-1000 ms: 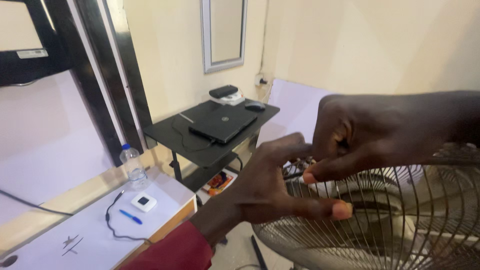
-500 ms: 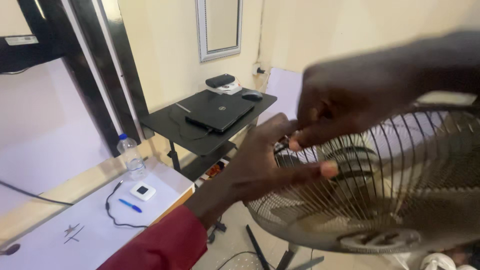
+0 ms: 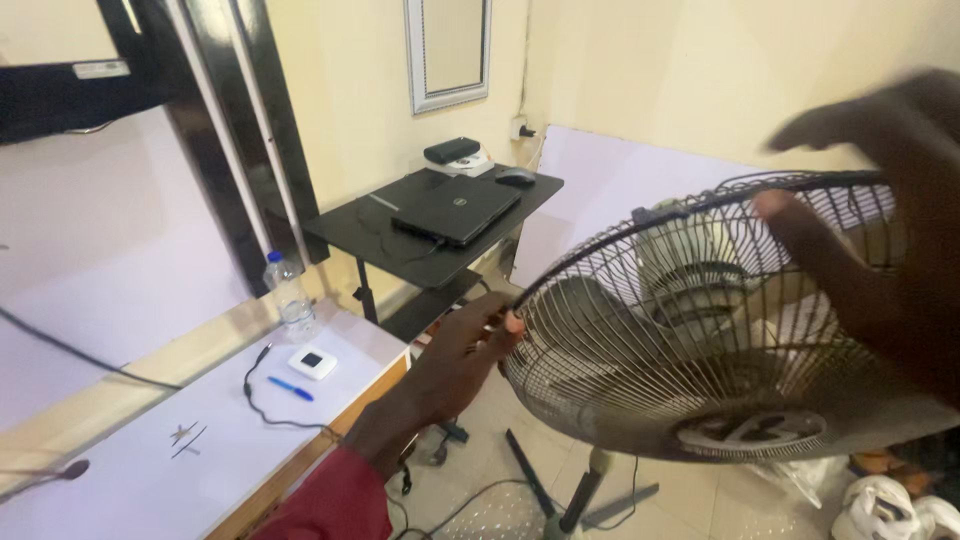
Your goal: The person disassembles a standing electric fan by removing the front grille, unscrewing the central nut, and detaching the fan blades. The components are handled one at a time and placed on the floor.
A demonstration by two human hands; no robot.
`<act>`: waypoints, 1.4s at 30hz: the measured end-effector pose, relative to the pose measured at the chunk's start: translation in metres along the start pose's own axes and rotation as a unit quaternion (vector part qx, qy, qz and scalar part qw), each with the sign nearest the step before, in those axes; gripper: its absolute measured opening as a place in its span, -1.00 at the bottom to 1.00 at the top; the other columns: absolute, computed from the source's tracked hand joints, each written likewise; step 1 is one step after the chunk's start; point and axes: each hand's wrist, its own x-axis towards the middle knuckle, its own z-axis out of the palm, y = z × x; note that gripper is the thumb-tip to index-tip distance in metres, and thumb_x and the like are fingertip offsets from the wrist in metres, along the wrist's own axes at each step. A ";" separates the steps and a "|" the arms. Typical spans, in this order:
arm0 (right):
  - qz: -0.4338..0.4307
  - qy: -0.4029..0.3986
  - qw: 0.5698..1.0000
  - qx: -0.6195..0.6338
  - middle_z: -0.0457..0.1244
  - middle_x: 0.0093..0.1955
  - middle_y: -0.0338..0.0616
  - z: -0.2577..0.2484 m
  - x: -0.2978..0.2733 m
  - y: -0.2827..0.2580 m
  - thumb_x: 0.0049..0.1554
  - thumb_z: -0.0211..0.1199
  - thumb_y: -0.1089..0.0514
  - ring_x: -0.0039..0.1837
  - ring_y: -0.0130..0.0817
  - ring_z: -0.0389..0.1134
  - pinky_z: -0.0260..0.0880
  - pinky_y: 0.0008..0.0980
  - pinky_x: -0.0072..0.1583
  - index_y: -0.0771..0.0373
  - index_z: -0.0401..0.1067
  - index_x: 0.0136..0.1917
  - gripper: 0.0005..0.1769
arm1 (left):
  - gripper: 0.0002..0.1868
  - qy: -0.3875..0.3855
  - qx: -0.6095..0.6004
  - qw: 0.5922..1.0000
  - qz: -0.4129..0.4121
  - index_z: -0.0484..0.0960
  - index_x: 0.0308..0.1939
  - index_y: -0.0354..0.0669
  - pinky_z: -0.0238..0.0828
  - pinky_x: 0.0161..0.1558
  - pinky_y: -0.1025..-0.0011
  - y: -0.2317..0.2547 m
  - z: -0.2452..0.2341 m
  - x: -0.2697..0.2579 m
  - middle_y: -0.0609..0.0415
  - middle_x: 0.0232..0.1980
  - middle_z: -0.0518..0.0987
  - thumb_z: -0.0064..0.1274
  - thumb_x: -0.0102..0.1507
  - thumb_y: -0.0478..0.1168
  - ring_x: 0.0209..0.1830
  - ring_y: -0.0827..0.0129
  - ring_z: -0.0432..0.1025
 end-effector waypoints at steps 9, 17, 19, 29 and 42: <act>0.139 0.134 0.979 0.058 0.28 -0.01 0.23 0.019 -0.065 0.011 0.48 0.06 0.06 -0.08 -0.07 0.37 0.38 -0.07 -0.02 0.46 0.38 0.19 -0.65 | -0.52 0.044 0.016 0.999 0.008 0.55 0.14 -0.32 0.47 -0.07 0.37 0.011 0.031 -0.042 0.04 -0.18 0.61 -0.10 0.42 0.06 -0.17 0.42 0.49; -0.041 0.185 0.972 0.141 0.36 -0.04 0.12 0.037 -0.053 0.105 0.49 -0.23 -0.09 -0.02 -0.11 0.36 0.35 -0.09 0.07 0.40 0.50 0.07 -0.39 | -0.56 0.059 0.052 0.997 0.012 0.63 0.06 -0.34 0.43 -0.33 0.37 0.061 0.085 -0.069 0.00 -0.41 0.55 0.00 0.39 0.01 -0.42 0.34 0.43; -0.058 0.183 0.968 0.161 0.36 0.04 0.11 0.030 -0.063 0.117 0.51 -0.27 -0.09 0.04 -0.12 0.39 0.39 -0.12 0.12 0.40 0.47 0.11 -0.39 | -0.55 0.054 0.046 0.997 0.026 0.57 0.06 -0.32 0.52 -0.29 0.41 0.070 0.098 -0.068 0.07 -0.37 0.61 0.05 0.35 0.03 -0.37 0.41 0.53; 0.185 0.138 0.954 0.191 0.31 0.31 0.20 -0.005 -0.123 0.096 0.49 -0.16 0.02 0.33 0.01 0.35 0.35 0.01 0.28 0.30 0.34 0.45 -0.54 | -0.22 0.002 0.004 1.000 0.021 0.24 0.22 -0.27 0.54 -0.29 0.40 0.075 0.167 -0.060 0.12 -0.21 0.45 0.19 0.22 0.19 -0.31 0.41 0.50; 0.537 0.187 0.733 0.374 0.34 -0.19 -0.05 0.019 -0.275 -0.017 0.32 -0.07 0.00 -0.14 -0.28 0.38 0.45 -0.28 -0.03 0.36 0.44 -0.05 -0.59 | -0.22 -0.017 0.013 1.000 0.002 0.24 0.15 -0.22 0.49 -0.39 0.38 0.088 0.195 -0.040 0.04 -0.28 0.61 0.08 0.18 0.32 -0.41 0.34 0.58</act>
